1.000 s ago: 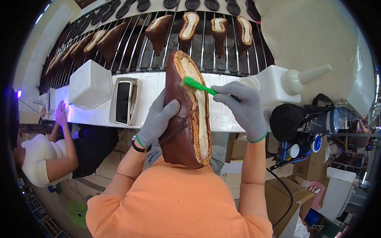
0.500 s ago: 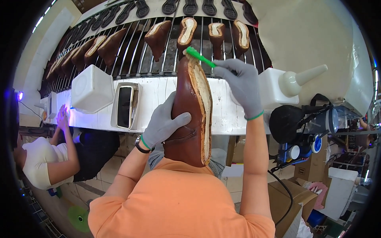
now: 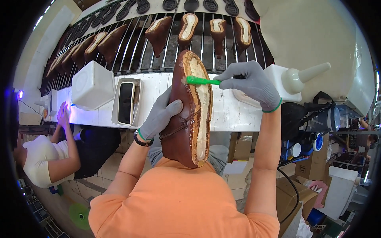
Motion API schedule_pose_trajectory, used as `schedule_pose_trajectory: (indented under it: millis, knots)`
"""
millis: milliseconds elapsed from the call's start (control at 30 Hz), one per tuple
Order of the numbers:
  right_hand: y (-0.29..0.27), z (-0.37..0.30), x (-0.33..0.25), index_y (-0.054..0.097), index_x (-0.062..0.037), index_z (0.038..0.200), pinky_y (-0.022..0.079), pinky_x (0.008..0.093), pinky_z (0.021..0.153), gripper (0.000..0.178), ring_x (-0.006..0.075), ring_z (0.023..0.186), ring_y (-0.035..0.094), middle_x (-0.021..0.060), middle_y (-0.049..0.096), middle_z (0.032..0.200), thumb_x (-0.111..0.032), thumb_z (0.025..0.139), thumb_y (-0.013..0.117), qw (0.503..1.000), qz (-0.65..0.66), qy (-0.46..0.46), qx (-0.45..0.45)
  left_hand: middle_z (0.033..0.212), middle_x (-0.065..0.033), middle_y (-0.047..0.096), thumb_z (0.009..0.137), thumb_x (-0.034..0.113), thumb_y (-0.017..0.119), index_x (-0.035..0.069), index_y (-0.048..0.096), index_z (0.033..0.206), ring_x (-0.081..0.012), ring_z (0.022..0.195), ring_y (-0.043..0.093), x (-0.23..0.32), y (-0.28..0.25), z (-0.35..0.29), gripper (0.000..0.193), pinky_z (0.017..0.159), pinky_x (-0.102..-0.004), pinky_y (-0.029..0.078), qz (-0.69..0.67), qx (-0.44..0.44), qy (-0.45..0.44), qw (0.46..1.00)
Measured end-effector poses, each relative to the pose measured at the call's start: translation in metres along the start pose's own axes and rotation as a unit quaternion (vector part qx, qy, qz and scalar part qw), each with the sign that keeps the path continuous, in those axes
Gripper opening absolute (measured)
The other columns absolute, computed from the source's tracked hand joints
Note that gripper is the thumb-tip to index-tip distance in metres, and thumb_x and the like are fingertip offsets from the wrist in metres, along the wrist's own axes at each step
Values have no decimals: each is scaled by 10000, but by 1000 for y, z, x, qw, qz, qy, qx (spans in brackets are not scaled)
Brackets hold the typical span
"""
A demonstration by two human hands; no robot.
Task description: Applying glue/adhesive to the soles and edges of leather shoes using a brush on a production line.
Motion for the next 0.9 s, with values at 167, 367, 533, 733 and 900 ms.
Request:
schedule_pose_trajectory:
  millis: [167,367,533,733,900]
  knots:
    - [6,11,-2,758,4,957,408,200,607,164,36,681,533,-4,657,752,-37,801,729,995,-24,-1,93,1286,-144,593,902,470,653,-38,412,1425,-194,1172,561,4,-1,1,768,1027,-334,423,-5,-10,-4,1000]
    - [7,22,-10,752,26,939,428,203,631,156,37,699,549,-4,652,738,-31,798,717,997,-26,-27,62,1265,-139,601,911,452,642,-43,419,1419,-190,1148,567,5,-4,1,743,1014,-322,427,0,-6,14,1000]
    - [-1,5,-14,750,20,883,471,233,688,153,77,720,594,37,673,761,5,731,752,999,-50,13,-11,1254,-132,600,920,451,629,-41,434,1408,-174,1130,565,1,-6,2,720,1001,-314,431,-40,-3,3,999]
    - [1,-10,-7,748,33,898,484,258,685,199,127,730,639,79,702,808,1,707,792,994,-64,47,-79,1249,-114,601,943,424,610,-36,456,1391,-158,1120,563,-2,-9,2,660,996,-310,430,-67,26,16,997]
    - [17,-27,-7,759,14,925,439,257,623,169,83,692,591,45,672,746,-36,766,785,991,-41,-16,-126,1237,-102,606,957,398,596,-35,484,1365,-151,1119,560,-2,-16,3,605,995,-307,426,-69,59,22,996]
Point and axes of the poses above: each hand's wrist, its own z-axis towards the middle knuckle, its own y-axis out of the palm, x = y × z, the point moved 1 cm from there along z, towards the middle knuckle
